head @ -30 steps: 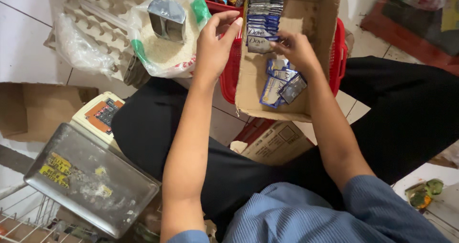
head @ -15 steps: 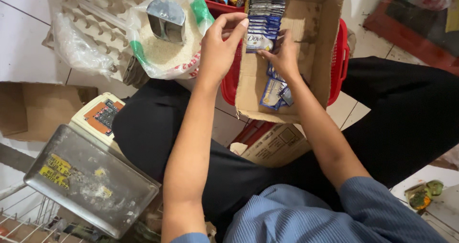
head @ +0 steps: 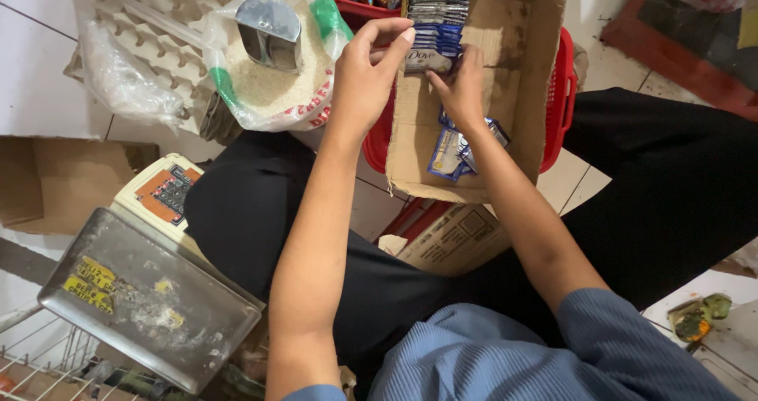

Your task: The person sits on the floor and organizes small sachets of Dove soap, taking them from a red basket and arranging them into a cardboard box. The person then handles a large bag of nuts, placing a small portion into a plastic bag and weighing it on a digital scale.

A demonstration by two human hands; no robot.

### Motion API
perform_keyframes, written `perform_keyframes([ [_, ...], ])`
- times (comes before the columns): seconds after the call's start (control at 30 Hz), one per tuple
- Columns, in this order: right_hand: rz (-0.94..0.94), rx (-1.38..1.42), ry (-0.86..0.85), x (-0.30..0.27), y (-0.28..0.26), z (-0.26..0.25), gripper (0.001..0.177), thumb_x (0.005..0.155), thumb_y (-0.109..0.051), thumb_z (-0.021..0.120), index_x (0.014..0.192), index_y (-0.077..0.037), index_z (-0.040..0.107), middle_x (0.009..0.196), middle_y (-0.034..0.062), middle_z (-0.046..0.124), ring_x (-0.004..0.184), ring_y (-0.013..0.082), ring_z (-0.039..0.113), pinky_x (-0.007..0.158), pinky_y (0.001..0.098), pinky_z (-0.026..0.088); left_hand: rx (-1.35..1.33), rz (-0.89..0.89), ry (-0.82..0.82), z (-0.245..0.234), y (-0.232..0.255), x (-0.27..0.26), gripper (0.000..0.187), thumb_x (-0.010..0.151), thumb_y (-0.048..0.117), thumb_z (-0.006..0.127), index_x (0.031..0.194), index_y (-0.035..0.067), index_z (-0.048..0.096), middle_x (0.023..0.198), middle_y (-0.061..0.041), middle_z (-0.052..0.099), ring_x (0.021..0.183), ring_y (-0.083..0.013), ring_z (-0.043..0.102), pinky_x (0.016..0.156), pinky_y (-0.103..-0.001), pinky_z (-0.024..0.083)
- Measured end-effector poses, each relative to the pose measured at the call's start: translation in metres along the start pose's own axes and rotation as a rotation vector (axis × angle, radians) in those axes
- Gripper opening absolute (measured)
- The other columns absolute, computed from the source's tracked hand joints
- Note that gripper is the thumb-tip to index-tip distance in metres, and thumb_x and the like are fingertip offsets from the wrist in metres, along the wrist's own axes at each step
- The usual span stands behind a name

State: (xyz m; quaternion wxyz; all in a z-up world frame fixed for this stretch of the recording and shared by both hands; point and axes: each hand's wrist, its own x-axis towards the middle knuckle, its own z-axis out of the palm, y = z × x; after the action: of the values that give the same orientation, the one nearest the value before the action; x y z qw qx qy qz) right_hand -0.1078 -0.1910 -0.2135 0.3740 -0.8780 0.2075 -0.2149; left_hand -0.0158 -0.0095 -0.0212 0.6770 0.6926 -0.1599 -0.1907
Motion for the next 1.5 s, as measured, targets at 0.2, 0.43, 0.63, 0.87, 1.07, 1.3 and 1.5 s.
perform_keyframes([
  [0.2,0.104,0.175,-0.045,0.000,0.006,-0.002,0.078,0.078,-0.010,0.093,0.136,0.006,0.043,0.121,0.0179,0.050,0.089,0.0214,0.068,0.070,0.0287,0.061,0.002,-0.010,-0.009,0.004,0.002,0.001,0.026,0.100,0.021,0.070,0.118,0.003,0.071,0.111,-0.006,0.077,0.100,-0.0122,0.073,0.090,-0.028,0.059],
  [0.43,0.176,0.105,-0.102,0.000,0.011,-0.010,0.080,0.075,-0.012,0.096,0.135,0.004,0.046,0.111,0.0144,0.059,0.084,0.0187,0.069,0.071,0.0281,0.060,0.006,-0.026,-0.021,0.008,0.006,0.000,0.026,0.099,0.021,0.070,0.118,0.004,0.072,0.110,-0.004,0.077,0.097,-0.0104,0.071,0.088,-0.026,0.057],
  [0.63,0.264,0.057,-0.267,0.013,0.008,-0.043,0.071,0.072,-0.021,0.096,0.128,0.002,0.057,0.108,0.0124,0.064,0.088,0.0200,0.070,0.074,0.0324,0.059,-0.011,0.023,-0.055,0.012,0.003,0.001,0.024,0.100,0.021,0.070,0.117,0.003,0.072,0.109,-0.004,0.077,0.099,-0.0098,0.071,0.091,-0.027,0.057],
  [0.87,0.182,-0.119,-0.619,0.018,0.015,-0.095,0.046,0.073,-0.025,0.094,0.108,-0.004,0.074,0.101,0.0137,0.068,0.091,0.0277,0.069,0.081,0.0396,0.057,-0.074,-0.043,-0.108,0.023,0.000,-0.006,0.026,0.099,0.022,0.071,0.117,0.003,0.072,0.107,-0.004,0.076,0.095,-0.0100,0.070,0.089,-0.027,0.057],
  [1.07,-0.181,-0.235,-0.638,-0.003,0.041,-0.083,0.064,0.056,-0.017,0.099,0.113,-0.007,0.073,0.117,0.0194,0.060,0.105,0.0429,0.062,0.090,0.0467,0.052,-0.048,-0.037,-0.135,0.023,0.004,-0.014,0.027,0.100,0.024,0.071,0.118,0.004,0.073,0.109,-0.003,0.076,0.095,-0.0100,0.070,0.087,-0.027,0.056],
  [1.3,0.035,-0.188,-0.713,-0.016,0.031,-0.079,0.068,0.058,-0.021,0.096,0.119,-0.008,0.068,0.111,0.0191,0.063,0.105,0.0386,0.065,0.091,0.0442,0.053,-0.040,-0.062,-0.133,0.021,0.006,-0.017,0.029,0.099,0.026,0.070,0.118,0.004,0.073,0.108,-0.002,0.076,0.093,-0.0101,0.070,0.087,-0.027,0.056],
  [1.5,0.004,-0.140,-0.781,0.001,-0.009,-0.091,0.054,0.068,-0.023,0.091,0.116,-0.006,0.073,0.107,0.0167,0.075,0.096,0.0307,0.071,0.085,0.0400,0.055,-0.087,-0.055,-0.116,0.014,0.003,-0.017,0.028,0.099,0.024,0.070,0.118,0.003,0.073,0.108,-0.003,0.076,0.097,-0.0109,0.070,0.091,-0.028,0.056],
])
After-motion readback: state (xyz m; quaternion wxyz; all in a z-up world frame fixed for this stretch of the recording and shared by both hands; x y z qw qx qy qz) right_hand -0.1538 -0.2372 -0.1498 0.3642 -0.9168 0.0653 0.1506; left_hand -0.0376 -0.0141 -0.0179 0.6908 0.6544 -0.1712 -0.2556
